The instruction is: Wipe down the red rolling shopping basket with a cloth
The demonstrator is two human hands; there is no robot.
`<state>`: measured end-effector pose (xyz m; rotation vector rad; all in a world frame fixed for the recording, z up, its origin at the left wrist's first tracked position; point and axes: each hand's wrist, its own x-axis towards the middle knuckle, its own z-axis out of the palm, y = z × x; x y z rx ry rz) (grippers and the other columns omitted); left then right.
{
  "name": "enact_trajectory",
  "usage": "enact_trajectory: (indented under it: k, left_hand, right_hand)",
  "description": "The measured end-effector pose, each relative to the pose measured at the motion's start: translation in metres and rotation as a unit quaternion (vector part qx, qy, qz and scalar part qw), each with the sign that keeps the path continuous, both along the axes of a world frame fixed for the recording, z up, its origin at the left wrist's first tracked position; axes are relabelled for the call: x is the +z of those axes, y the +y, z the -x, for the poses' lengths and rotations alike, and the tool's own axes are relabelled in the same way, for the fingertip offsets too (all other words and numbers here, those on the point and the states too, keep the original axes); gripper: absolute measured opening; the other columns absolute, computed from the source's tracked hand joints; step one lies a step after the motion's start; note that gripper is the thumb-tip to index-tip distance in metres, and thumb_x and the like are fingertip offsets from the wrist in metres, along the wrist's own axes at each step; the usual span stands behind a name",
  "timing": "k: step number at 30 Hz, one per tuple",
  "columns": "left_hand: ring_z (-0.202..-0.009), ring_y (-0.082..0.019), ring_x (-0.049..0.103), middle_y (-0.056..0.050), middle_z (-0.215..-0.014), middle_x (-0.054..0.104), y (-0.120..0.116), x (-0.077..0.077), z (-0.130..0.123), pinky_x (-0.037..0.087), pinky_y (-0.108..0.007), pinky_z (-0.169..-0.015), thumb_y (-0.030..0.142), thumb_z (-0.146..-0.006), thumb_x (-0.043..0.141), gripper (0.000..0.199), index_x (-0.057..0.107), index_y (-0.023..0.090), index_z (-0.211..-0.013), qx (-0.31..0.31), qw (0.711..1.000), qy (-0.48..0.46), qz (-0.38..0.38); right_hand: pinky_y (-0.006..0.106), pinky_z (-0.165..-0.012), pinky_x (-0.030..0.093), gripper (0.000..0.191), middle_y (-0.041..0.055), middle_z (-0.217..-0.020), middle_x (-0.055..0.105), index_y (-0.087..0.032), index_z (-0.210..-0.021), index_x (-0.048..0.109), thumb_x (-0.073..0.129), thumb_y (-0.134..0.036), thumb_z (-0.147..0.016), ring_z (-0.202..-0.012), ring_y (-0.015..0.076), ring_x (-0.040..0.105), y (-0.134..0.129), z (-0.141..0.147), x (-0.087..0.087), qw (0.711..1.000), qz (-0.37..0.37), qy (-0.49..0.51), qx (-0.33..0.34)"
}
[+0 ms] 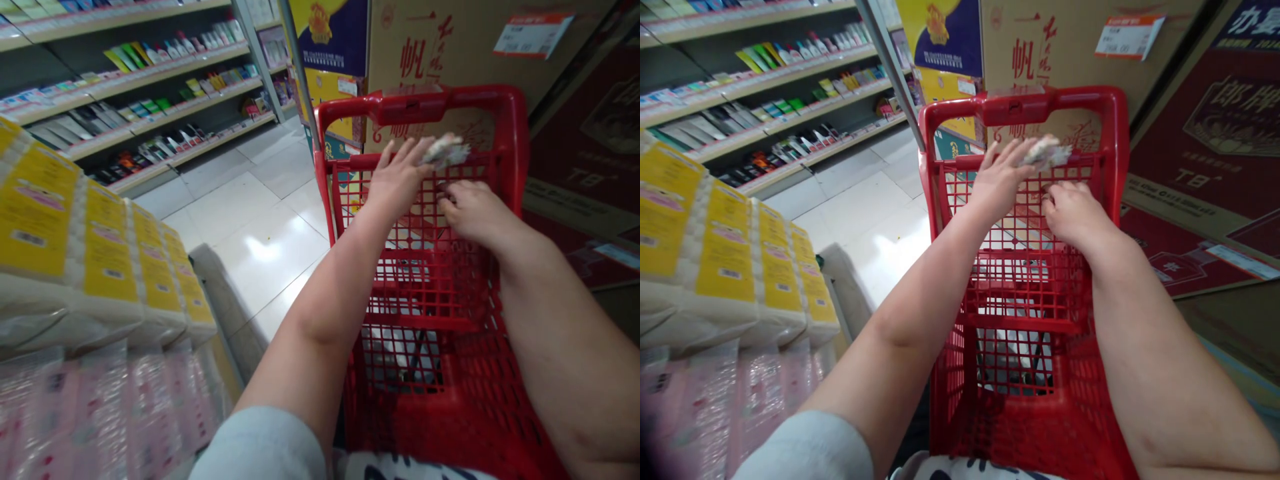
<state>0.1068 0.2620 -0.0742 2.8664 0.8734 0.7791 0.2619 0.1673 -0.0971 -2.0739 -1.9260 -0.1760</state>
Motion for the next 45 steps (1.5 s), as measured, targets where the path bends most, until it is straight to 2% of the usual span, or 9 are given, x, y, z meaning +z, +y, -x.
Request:
enact_trajectory:
  k: [4,9,16,20,25,30,34,39,45]
  left_hand:
    - [-0.144,-0.022,0.020,0.001,-0.154,0.032,0.005,0.004,0.007,0.008,-0.044,-0.122,0.011,-0.087,0.031,0.052,0.055,0.027,-0.130,0.138,0.989,-0.048,0.016]
    - [-0.147,-0.016,0.008,0.005,-0.156,0.027,0.001,-0.005,-0.003,0.010,-0.038,-0.122,0.011,-0.089,0.028,0.049,0.055,0.023,-0.128,-0.028,0.999,0.009,-0.016]
    - [-0.147,-0.014,-0.008,0.012,-0.156,0.025,0.019,-0.013,-0.008,-0.008,-0.037,-0.121,0.024,-0.094,0.036,0.044,0.044,0.034,-0.135,0.038,0.995,-0.054,0.073]
    - [-0.147,-0.017,0.000,0.010,-0.157,0.024,0.010,-0.008,-0.009,-0.003,-0.037,-0.122,0.023,-0.097,0.032,0.039,0.045,0.028,-0.134,-0.048,0.997,0.012,0.057]
    - [-0.143,-0.016,0.021,0.007,-0.154,0.029,0.009,0.000,0.003,0.012,-0.036,-0.122,0.011,-0.091,0.032,0.046,0.048,0.028,-0.130,0.078,0.996,-0.037,0.038]
    - [-0.145,-0.014,0.015,0.007,-0.155,0.028,0.005,-0.004,0.001,0.012,-0.032,-0.122,0.015,-0.091,0.029,0.045,0.051,0.026,-0.129,-0.023,1.000,0.011,-0.006]
    - [-0.146,-0.015,0.012,0.010,-0.152,0.032,0.008,-0.001,0.006,0.002,-0.039,-0.122,0.018,-0.088,0.037,0.055,0.040,0.039,-0.139,0.096,0.994,-0.029,0.049]
    - [-0.143,-0.017,0.024,0.005,-0.150,0.038,0.017,-0.001,0.014,0.012,-0.040,-0.120,0.014,-0.084,0.039,0.059,0.045,0.038,-0.137,0.036,0.999,-0.014,0.028]
    - [-0.140,-0.020,0.031,-0.003,-0.144,0.047,0.020,0.001,0.021,0.014,-0.043,-0.119,0.012,-0.084,0.039,0.059,0.045,0.033,-0.139,0.155,0.986,-0.063,-0.001]
  right_hand:
    - [0.046,-0.098,0.041,0.041,0.0140,-0.117,0.062,-0.016,-0.120,0.061,0.037,-0.034,-0.091,-0.110,0.0309,0.053,-0.002,0.002,0.003,1.000,0.000,0.012,0.000]
    - [0.046,-0.095,0.042,0.034,0.0158,-0.105,0.065,-0.012,-0.105,0.065,0.039,-0.028,-0.089,-0.102,0.0309,0.056,0.000,0.003,0.006,1.000,0.019,-0.020,-0.010]
    - [0.044,-0.092,0.046,0.032,0.0119,-0.105,0.068,-0.018,-0.106,0.067,0.045,-0.031,-0.087,-0.101,0.0307,0.060,0.000,0.007,0.013,0.999,0.001,0.037,-0.035]
    - [0.043,-0.087,0.047,0.030,0.0120,-0.096,0.070,-0.017,-0.101,0.069,0.045,-0.027,-0.085,-0.094,0.0310,0.062,-0.001,0.009,0.015,0.997,0.002,0.031,-0.067]
    - [0.044,-0.085,0.047,0.033,0.0098,-0.100,0.069,-0.020,-0.107,0.068,0.046,-0.035,-0.087,-0.095,0.0310,0.061,-0.002,0.008,0.013,0.997,0.003,0.053,-0.048]
    - [0.047,-0.089,0.045,0.034,0.0120,-0.103,0.068,-0.019,-0.107,0.066,0.043,-0.037,-0.089,-0.099,0.0327,0.059,-0.002,0.009,0.014,0.998,0.006,0.054,-0.036]
    - [0.044,-0.090,0.045,0.035,0.0135,-0.106,0.068,-0.017,-0.108,0.066,0.043,-0.036,-0.090,-0.101,0.0311,0.058,-0.001,0.008,0.014,0.998,0.012,0.050,-0.021]
    - [0.045,-0.091,0.045,0.035,0.0127,-0.104,0.068,-0.017,-0.108,0.067,0.043,-0.035,-0.089,-0.103,0.0316,0.057,0.000,0.006,0.011,0.999,0.001,0.049,-0.022]
    - [0.044,-0.093,0.045,0.035,0.0109,-0.106,0.068,-0.020,-0.110,0.067,0.044,-0.037,-0.089,-0.104,0.0306,0.057,-0.001,0.005,0.010,0.998,-0.001,0.056,-0.022]
